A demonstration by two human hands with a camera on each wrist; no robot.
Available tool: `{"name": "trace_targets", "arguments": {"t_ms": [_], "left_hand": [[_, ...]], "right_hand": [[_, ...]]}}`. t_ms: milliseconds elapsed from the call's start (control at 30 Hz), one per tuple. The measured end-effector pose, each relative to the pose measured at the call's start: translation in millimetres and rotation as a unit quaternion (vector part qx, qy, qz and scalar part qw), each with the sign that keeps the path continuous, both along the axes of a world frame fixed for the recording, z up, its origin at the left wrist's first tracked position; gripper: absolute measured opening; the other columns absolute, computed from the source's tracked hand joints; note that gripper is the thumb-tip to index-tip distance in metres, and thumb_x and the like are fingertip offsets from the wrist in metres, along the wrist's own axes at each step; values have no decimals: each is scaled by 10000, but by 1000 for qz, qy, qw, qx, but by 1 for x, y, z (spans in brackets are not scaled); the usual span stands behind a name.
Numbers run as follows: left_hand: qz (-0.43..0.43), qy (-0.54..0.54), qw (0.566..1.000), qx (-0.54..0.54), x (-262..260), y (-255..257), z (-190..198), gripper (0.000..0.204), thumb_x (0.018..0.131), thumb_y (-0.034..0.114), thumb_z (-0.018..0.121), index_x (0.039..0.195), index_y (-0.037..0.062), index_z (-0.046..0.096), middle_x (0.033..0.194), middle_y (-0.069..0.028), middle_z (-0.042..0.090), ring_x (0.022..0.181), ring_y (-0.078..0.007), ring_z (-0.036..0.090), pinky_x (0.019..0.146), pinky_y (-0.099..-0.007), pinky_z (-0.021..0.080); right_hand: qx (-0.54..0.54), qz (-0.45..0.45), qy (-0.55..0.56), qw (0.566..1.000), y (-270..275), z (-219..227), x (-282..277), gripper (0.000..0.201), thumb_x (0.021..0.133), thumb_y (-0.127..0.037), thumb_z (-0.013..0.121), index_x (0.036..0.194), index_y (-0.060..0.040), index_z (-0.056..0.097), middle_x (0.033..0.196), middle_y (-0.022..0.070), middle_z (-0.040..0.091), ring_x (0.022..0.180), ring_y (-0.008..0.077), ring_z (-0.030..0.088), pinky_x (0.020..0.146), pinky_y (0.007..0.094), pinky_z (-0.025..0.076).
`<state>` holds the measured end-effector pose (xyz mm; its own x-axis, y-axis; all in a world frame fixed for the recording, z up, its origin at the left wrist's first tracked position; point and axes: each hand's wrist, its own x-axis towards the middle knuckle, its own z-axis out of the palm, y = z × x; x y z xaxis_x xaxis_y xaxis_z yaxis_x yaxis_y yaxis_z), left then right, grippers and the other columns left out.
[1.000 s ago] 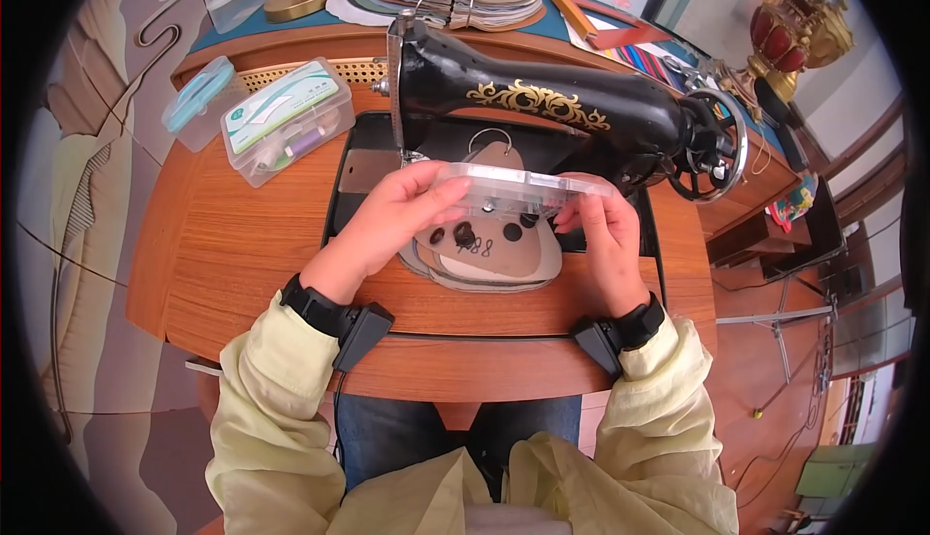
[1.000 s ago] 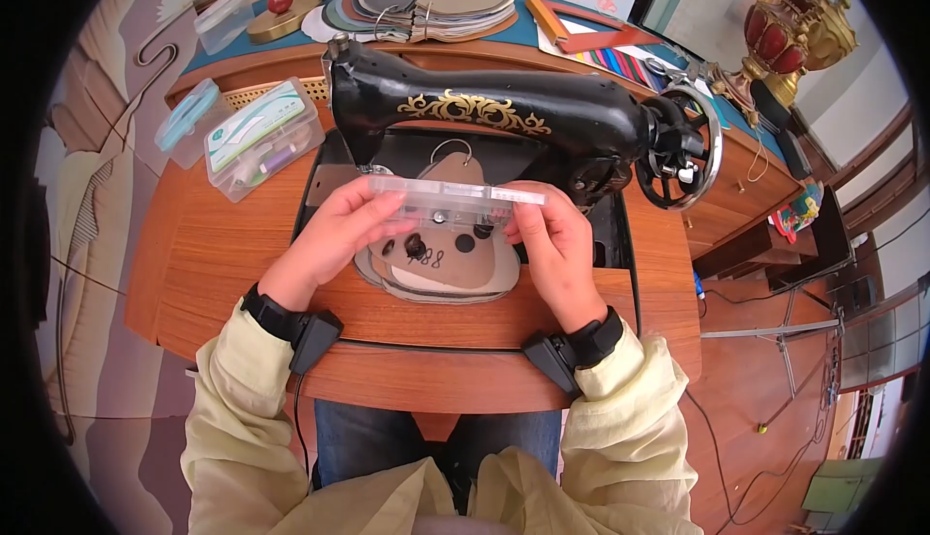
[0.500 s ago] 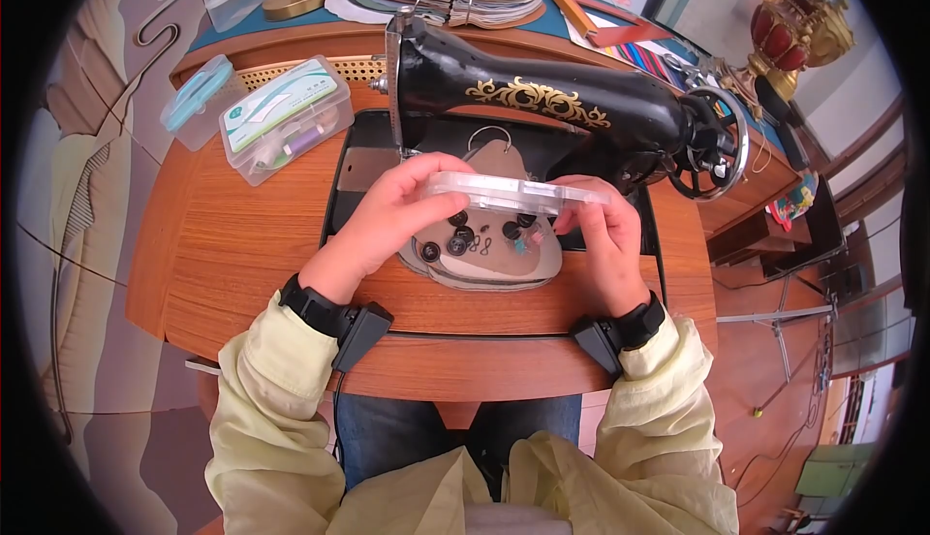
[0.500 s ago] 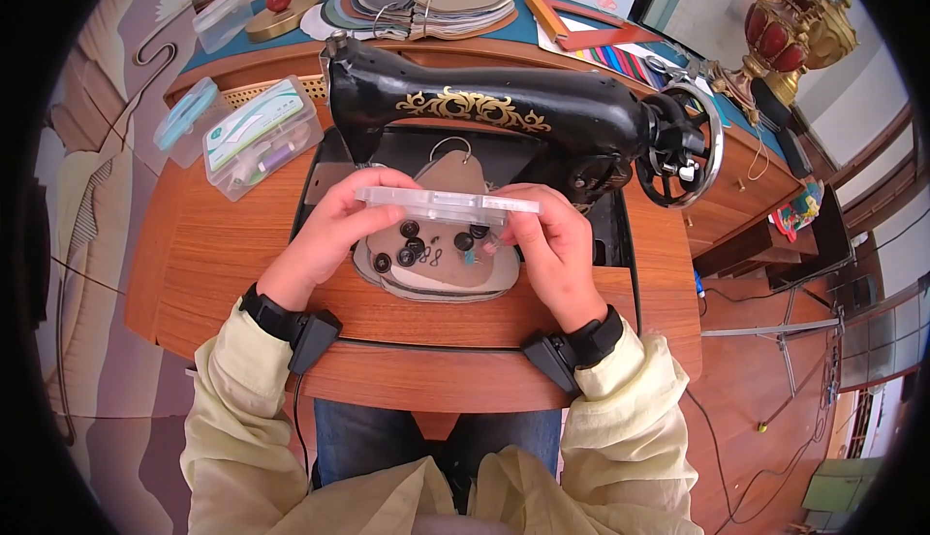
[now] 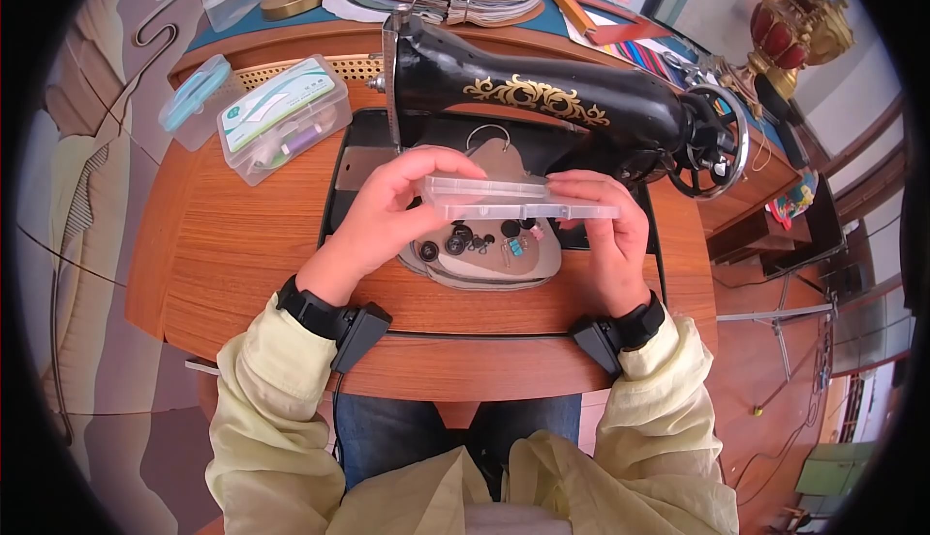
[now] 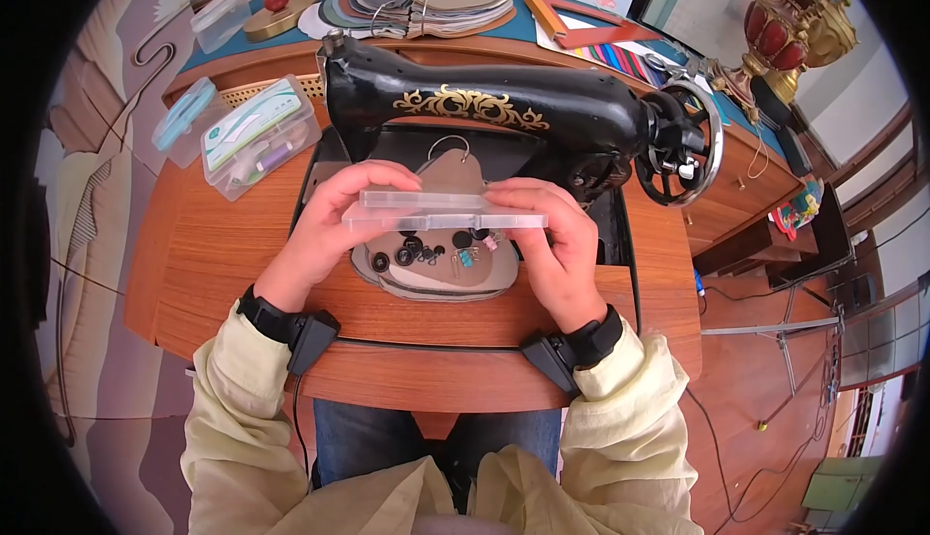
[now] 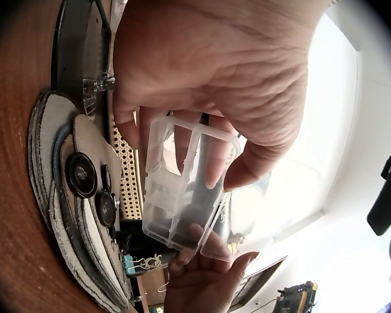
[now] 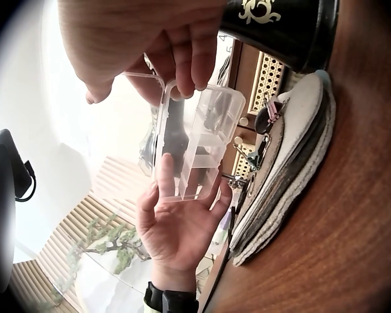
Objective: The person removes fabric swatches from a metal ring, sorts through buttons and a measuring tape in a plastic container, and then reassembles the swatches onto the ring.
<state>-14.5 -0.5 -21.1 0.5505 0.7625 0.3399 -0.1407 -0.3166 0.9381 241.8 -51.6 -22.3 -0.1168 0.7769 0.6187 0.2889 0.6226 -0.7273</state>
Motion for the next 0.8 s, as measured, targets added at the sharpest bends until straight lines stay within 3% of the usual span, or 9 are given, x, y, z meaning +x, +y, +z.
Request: {"name": "trace_targets", "arguments": {"t_ms": [67,167,333,500,600,800], "left_hand": [[-5,2,1000,-2,0,0,0,323,820,96,636,1137,43,617,1186,-49,568,1143,-162,529,991,-304,401],[-15,-5,1000,-19,0,-2,3,341,830,112,631,1163,39,607,1200,-49,570,1142,-162,537,994,-307,407],[-59,-53,995,-58,0,-2,-3,344,908,189,598,1212,26,583,1229,-50,577,1146,-161,548,985,-317,430],[-10,-85,987,-136,-1,-4,-2,347,982,298,517,1140,4,613,1109,-83,637,1079,-179,589,952,-325,451],[11,-105,982,-159,-4,-1,2,360,988,325,493,1052,0,635,1023,-98,658,988,-188,614,908,-326,466],[43,-91,979,-175,-13,1,12,303,969,301,512,964,23,631,929,-87,652,854,-176,624,820,-315,481]], "right_hand": [[17,-3,-25,1000,0,1,2,228,959,-157,531,1042,1,673,1059,129,670,974,209,621,813,302,495],[-22,6,43,999,-5,3,-1,261,982,-183,506,1089,-10,670,1109,127,649,938,164,623,785,261,498],[-29,32,58,997,-4,1,-2,310,1000,-202,484,1195,4,609,1116,111,632,846,111,603,748,226,494],[-72,63,107,990,-1,0,-6,392,995,-215,496,1323,0,491,1043,45,613,830,77,572,730,224,484],[-128,3,82,988,-4,4,-13,372,987,-191,513,1302,7,497,1019,34,619,839,62,557,740,217,472],[-217,44,96,970,2,1,1,226,955,-108,562,1151,0,597,1008,15,630,837,45,532,723,191,430]]}}
